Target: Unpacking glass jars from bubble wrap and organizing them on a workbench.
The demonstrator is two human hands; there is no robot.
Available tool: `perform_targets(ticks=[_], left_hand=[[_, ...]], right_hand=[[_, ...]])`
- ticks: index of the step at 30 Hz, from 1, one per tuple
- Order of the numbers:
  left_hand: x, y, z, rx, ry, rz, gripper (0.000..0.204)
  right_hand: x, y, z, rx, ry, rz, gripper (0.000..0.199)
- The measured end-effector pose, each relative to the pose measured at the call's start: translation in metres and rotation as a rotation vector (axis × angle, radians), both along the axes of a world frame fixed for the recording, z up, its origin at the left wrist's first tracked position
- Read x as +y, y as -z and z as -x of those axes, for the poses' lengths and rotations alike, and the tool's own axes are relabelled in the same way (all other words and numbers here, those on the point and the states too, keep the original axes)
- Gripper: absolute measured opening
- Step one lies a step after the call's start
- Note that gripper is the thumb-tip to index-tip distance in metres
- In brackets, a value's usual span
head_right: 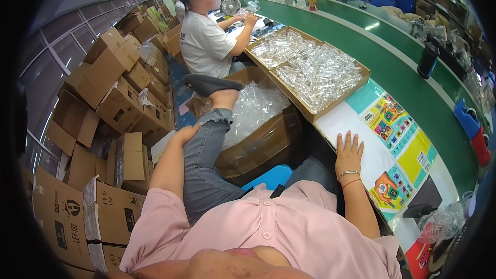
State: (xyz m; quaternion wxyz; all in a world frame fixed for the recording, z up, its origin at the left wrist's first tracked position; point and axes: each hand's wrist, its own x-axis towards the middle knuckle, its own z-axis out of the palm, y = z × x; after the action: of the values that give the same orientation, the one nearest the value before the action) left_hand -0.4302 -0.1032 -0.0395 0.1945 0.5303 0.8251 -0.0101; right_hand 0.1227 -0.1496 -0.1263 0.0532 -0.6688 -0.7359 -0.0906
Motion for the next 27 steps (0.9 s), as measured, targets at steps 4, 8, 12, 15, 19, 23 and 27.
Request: perform_targets(ticks=[4, 8, 12, 15, 19, 23, 27], left_hand=[[-0.001, -0.002, -0.032, -0.054, 0.197, 0.018, 0.087], [-0.014, -0.008, -0.089, 0.039, 0.355, 0.244, 0.084], [-0.012, 0.024, -0.097, 0.113, 0.505, 0.442, 0.081], [-0.004, 0.027, -0.101, 0.116, 0.508, 0.484, 0.08], [0.011, 0.045, -0.108, 0.128, 0.473, 0.551, 0.076], [0.029, 0.063, -0.118, 0.093, 0.449, 0.601, 0.075], [0.036, 0.076, -0.131, 0.162, 0.492, 0.609, 0.074]], right_hand=[[0.001, -0.003, 0.0, -0.023, 0.002, 0.019, 0.055], [0.001, -0.002, 0.001, -0.029, 0.003, 0.02, 0.057], [0.002, -0.002, -0.001, -0.002, -0.003, 0.044, 0.056], [0.001, 0.0, 0.0, 0.013, -0.005, 0.029, 0.055], [0.002, -0.003, -0.001, 0.014, -0.025, 0.009, 0.055], [0.002, -0.003, 0.0, 0.007, -0.028, 0.0, 0.054], [-0.004, -0.005, 0.001, 0.023, -0.011, 0.013, 0.055]])
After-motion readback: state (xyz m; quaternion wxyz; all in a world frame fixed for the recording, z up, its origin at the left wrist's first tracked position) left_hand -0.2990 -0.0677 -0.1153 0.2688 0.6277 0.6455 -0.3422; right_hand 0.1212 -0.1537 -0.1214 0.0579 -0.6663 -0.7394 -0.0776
